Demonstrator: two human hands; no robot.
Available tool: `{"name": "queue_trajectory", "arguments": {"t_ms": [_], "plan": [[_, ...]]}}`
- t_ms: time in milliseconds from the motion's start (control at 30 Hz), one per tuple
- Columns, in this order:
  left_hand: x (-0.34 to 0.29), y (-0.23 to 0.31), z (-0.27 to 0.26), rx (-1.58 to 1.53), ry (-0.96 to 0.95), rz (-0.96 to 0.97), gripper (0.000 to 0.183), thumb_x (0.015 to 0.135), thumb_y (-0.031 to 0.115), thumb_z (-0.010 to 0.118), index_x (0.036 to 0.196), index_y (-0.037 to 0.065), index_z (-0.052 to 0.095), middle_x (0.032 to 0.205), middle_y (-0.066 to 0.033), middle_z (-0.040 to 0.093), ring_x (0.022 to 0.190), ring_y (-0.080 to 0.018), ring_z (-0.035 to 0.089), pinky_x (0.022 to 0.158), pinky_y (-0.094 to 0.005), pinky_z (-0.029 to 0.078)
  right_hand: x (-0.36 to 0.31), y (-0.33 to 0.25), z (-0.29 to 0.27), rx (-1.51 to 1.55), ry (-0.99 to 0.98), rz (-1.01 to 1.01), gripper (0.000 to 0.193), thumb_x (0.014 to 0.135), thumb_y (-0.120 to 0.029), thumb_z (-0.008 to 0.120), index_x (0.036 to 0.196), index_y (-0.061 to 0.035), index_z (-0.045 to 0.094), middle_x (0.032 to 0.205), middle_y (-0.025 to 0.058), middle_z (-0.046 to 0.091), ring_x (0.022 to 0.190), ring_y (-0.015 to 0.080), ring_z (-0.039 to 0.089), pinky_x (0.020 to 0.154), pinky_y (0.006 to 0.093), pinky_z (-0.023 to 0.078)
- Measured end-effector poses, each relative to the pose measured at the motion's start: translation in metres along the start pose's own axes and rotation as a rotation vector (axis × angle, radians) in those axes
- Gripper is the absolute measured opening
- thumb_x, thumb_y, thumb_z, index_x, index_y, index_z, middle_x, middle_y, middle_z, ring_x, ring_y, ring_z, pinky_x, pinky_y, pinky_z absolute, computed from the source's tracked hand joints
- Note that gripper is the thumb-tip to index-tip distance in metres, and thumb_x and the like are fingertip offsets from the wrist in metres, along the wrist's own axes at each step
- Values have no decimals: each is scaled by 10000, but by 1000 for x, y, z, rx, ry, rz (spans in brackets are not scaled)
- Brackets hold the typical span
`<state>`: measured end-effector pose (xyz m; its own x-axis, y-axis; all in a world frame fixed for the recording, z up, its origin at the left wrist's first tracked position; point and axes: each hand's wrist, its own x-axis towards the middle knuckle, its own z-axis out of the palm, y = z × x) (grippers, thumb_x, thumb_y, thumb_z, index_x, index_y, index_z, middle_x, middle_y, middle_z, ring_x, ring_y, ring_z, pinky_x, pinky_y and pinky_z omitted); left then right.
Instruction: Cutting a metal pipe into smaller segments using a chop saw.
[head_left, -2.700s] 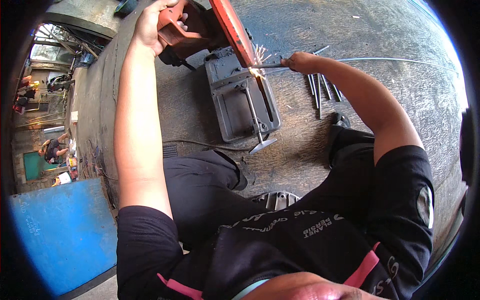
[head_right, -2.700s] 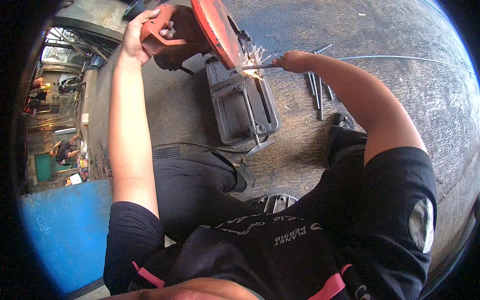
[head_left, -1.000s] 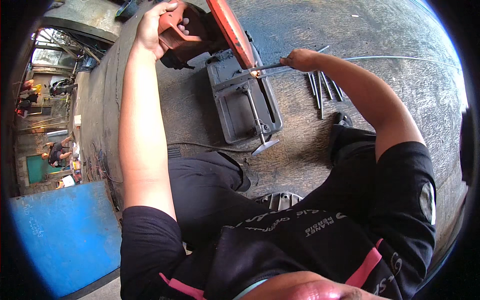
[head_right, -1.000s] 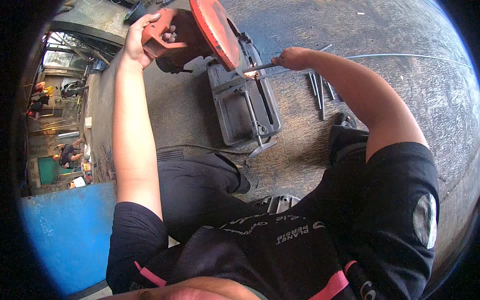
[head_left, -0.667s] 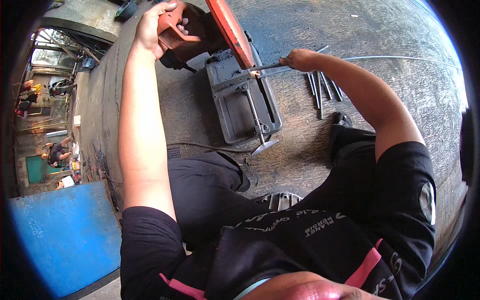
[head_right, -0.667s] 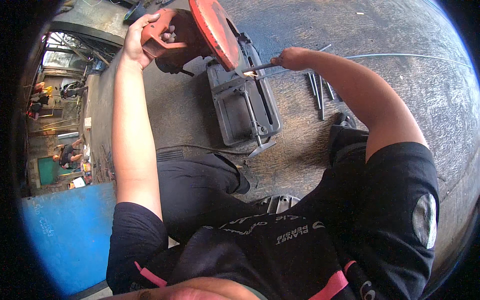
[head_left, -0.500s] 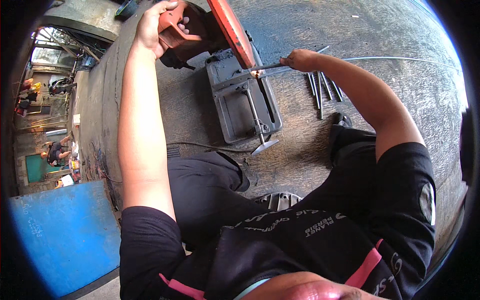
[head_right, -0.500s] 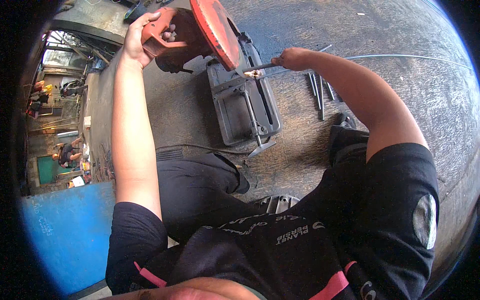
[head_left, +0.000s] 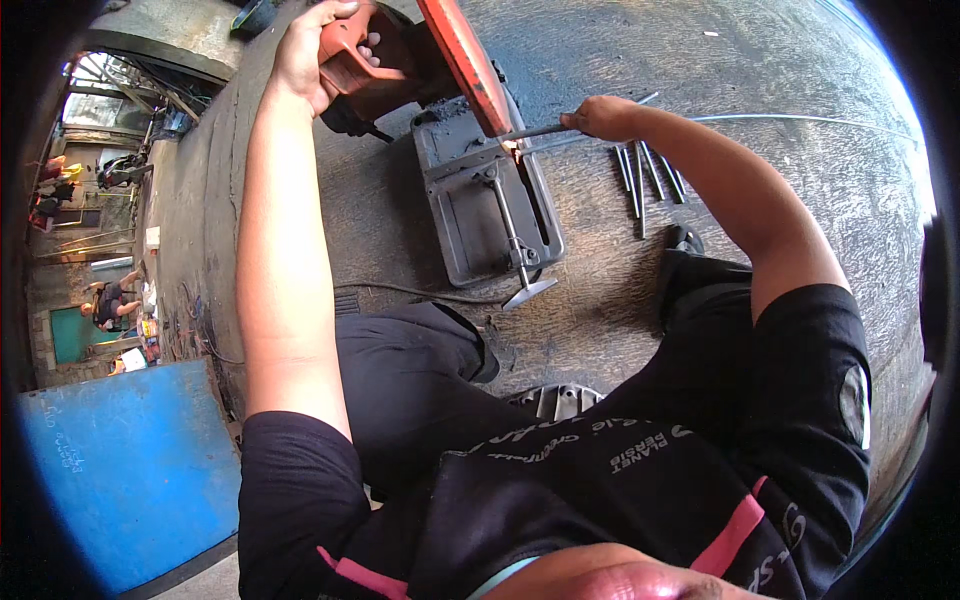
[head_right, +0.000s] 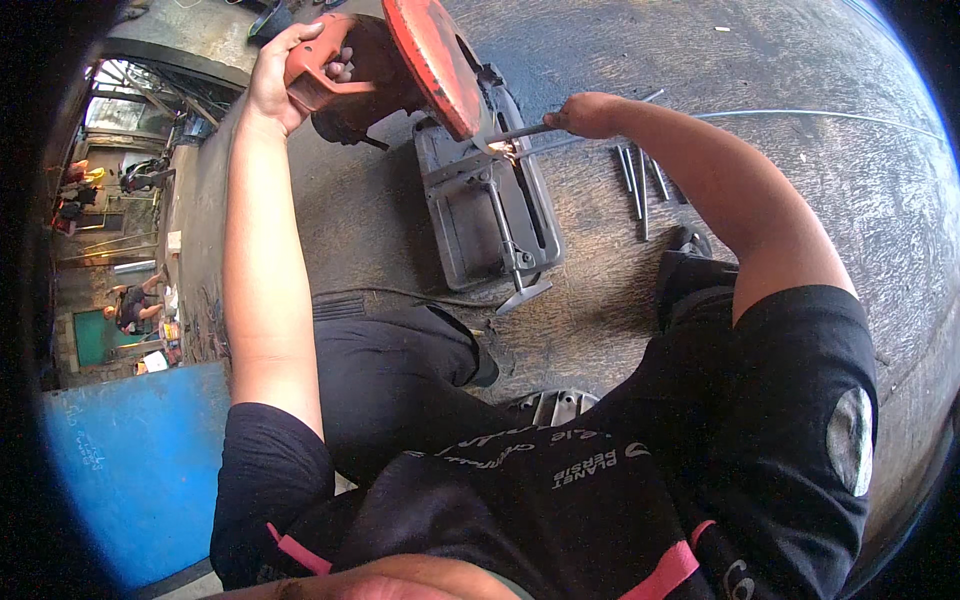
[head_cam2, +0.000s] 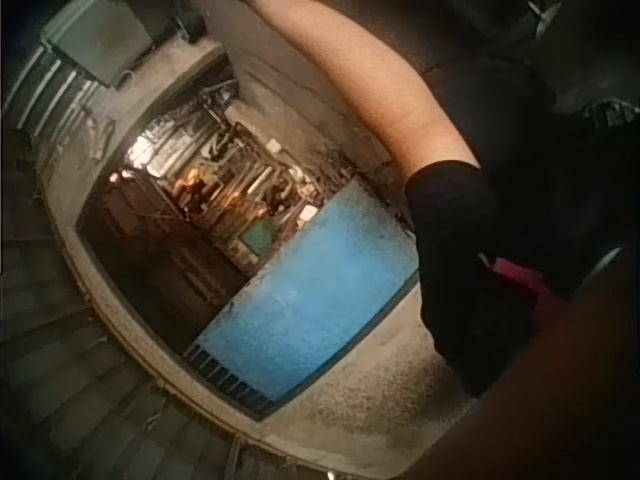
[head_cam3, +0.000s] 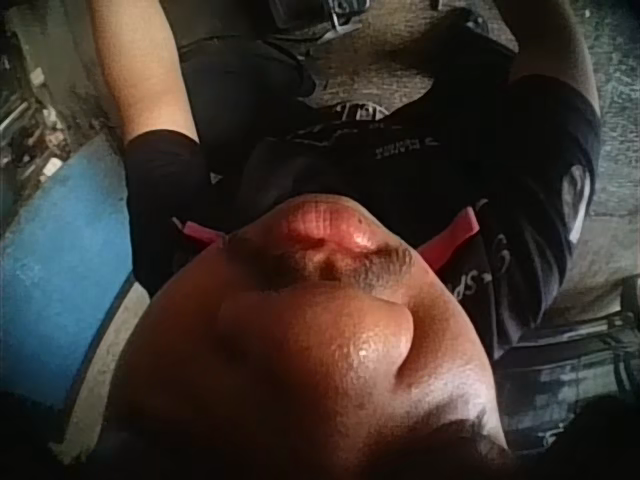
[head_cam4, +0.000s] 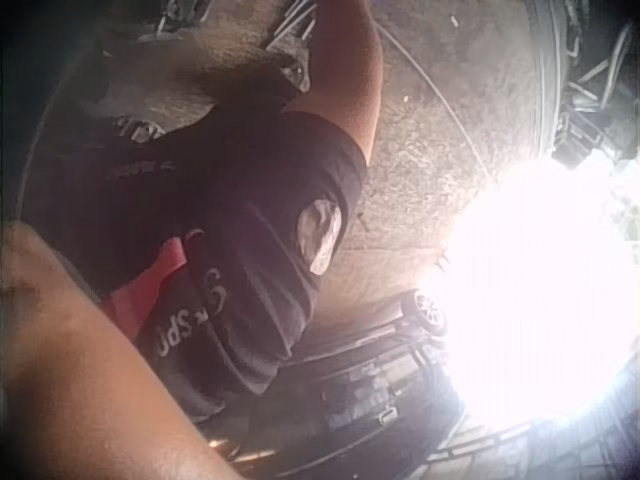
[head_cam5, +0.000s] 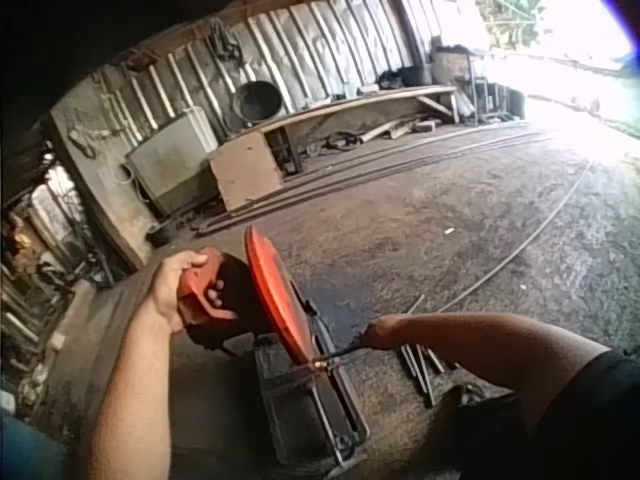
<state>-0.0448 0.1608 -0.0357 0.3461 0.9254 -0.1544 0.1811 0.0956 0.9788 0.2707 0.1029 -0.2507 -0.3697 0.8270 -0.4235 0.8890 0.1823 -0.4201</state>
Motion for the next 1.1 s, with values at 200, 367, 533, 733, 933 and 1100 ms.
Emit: {"name": "queue_trajectory", "arguments": {"t_ms": [200,367,533,733,933,1100], "plan": [[-1,1,2,10,14,-12,471,880,326,544,1173,-42,537,884,-124,632,731,-151,631,693,-273,561,4,3,1,-23,-9,16,690,974,-592,303,1039,-10,668,1002,225,651,1011,382,612,901,488,452],[0,2,-1,2,11,-24,486,870,327,548,1183,-44,533,883,-130,629,728,-148,624,695,-265,555,5,2,2,-28,9,19,692,971,-598,306,1030,-11,668,994,217,653,1003,377,614,893,487,453],[0,3,2,14,13,-20,504,863,335,549,1194,-45,524,879,-124,625,730,-145,621,697,-267,557,7,4,3,-27,22,5,697,971,-602,303,997,-13,673,963,217,654,990,375,617,891,488,451],[-1,2,2,15,21,-6,490,869,337,553,1181,-40,532,874,-128,626,711,-147,627,676,-270,567,8,7,2,31,0,72,716,974,-607,289,872,1,653,868,191,642,904,360,615,866,493,439],[3,1,-5,-44,-41,-3,467,880,316,567,1182,-40,534,877,-127,629,724,-156,640,690,-285,578,-11,25,12,412,-124,152,503,1008,-478,371,925,-36,594,675,59,511,656,176,530,576,364,480],[6,2,5,-75,7,-12,461,876,308,571,1180,-38,539,874,-120,633,741,-162,651,702,-293,581,-20,43,63,1129,-289,117,310,1002,-293,459,1067,-25,601,740,39,491,634,137,498,626,355,576]]}}
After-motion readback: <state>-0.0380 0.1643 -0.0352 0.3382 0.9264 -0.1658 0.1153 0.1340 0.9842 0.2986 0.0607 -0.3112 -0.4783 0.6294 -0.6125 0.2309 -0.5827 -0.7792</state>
